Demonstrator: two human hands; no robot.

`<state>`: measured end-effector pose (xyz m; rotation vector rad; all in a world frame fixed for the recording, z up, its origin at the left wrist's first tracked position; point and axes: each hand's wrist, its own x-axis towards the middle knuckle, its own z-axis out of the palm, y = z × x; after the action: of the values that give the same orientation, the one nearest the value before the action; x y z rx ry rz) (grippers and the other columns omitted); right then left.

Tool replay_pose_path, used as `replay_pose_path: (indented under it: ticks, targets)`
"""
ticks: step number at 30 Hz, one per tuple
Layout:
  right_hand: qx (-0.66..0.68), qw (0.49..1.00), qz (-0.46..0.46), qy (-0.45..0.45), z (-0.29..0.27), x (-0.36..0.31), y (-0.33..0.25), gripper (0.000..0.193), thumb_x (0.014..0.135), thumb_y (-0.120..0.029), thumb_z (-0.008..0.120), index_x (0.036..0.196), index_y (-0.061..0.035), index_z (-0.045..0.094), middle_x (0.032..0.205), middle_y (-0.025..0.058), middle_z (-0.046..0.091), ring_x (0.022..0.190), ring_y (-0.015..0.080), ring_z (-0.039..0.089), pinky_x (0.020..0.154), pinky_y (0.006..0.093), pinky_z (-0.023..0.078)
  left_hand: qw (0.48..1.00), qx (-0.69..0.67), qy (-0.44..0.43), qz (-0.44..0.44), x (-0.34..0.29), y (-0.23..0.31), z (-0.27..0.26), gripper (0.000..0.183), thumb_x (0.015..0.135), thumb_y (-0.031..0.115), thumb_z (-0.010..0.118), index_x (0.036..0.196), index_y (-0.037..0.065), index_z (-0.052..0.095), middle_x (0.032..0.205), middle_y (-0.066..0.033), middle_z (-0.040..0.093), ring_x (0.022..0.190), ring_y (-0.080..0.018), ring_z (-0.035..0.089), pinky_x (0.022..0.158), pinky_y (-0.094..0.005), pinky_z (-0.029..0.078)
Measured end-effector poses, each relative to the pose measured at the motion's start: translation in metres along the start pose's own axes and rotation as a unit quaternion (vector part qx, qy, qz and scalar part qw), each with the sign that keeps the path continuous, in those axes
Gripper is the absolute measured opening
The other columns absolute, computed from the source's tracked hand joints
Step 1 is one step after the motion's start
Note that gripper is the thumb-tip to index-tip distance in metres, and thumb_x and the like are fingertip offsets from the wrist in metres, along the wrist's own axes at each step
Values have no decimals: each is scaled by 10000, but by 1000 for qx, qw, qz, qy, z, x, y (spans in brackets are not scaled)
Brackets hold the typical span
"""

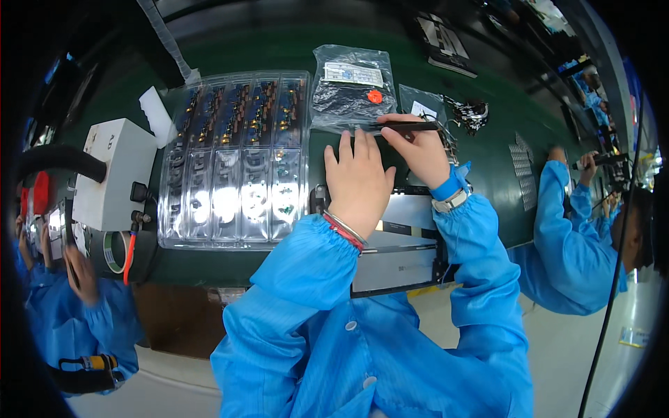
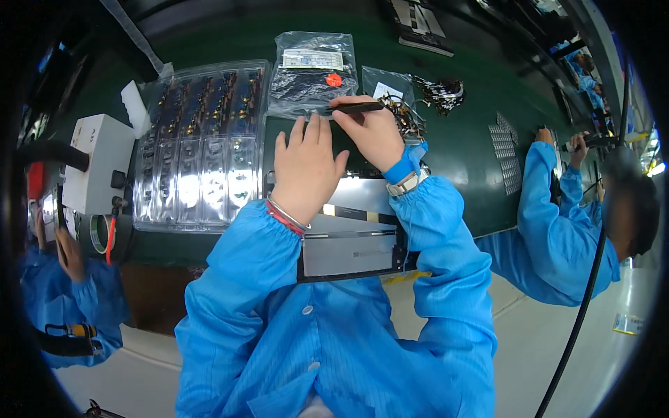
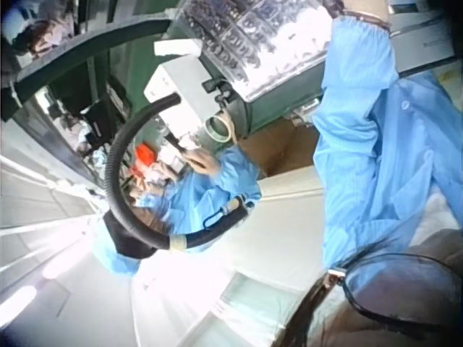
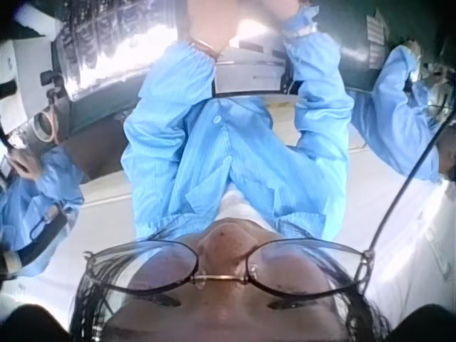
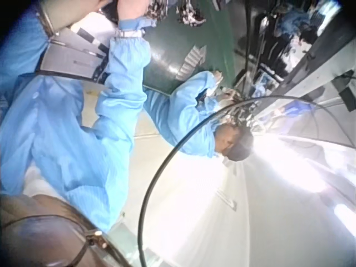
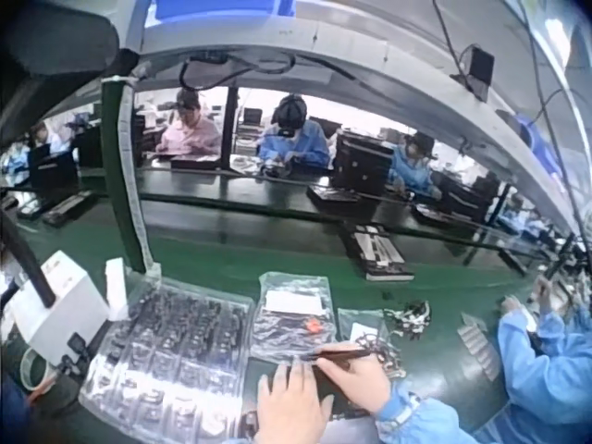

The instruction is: Assembling electronic components and connecting cables inside a tablet chassis.

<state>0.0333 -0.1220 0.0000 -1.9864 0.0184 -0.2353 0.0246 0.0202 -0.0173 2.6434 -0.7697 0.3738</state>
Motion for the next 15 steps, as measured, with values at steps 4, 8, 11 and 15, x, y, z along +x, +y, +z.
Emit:
replay_pose_path:
  ticks: [4, 8, 11, 15]
  targets:
    - [-66, 995, -49, 50, -3, 3, 6, 209, 818, -75, 636, 1020, -19, 639, 948, 99, 656, 792, 164, 645, 713, 248, 512, 1000, -10, -16, 11, 2, -4, 0, 549, 826, 370, 570, 1234, 12, 486, 1266, -124, 500, 1208, -277, 431, 945, -507, 358]
    - [-87, 994, -24, 64, -3, 2, -2, 206, 808, -70, 641, 1009, -24, 647, 941, 98, 670, 817, 173, 665, 724, 249, 519, 999, -32, -20, 3, 0, -7, -1, 562, 822, 383, 574, 1236, 13, 487, 1257, -117, 504, 1206, -269, 432, 936, -518, 357]
    - [-135, 989, -25, 62, -6, 0, -6, 214, 798, -68, 649, 1009, -29, 649, 920, 91, 676, 813, 168, 667, 722, 252, 522, 999, -45, -20, 4, 1, -7, -3, 569, 816, 391, 582, 1232, 13, 492, 1256, -118, 504, 1203, -270, 434, 933, -519, 358]
    - [-139, 989, -18, 56, -7, -1, -4, 217, 789, -68, 657, 1003, -33, 654, 924, 91, 679, 820, 162, 668, 728, 250, 521, 999, -41, -3, 12, 0, -7, -4, 568, 812, 392, 585, 1222, 8, 500, 1259, -119, 501, 1195, -275, 437, 935, -519, 357]
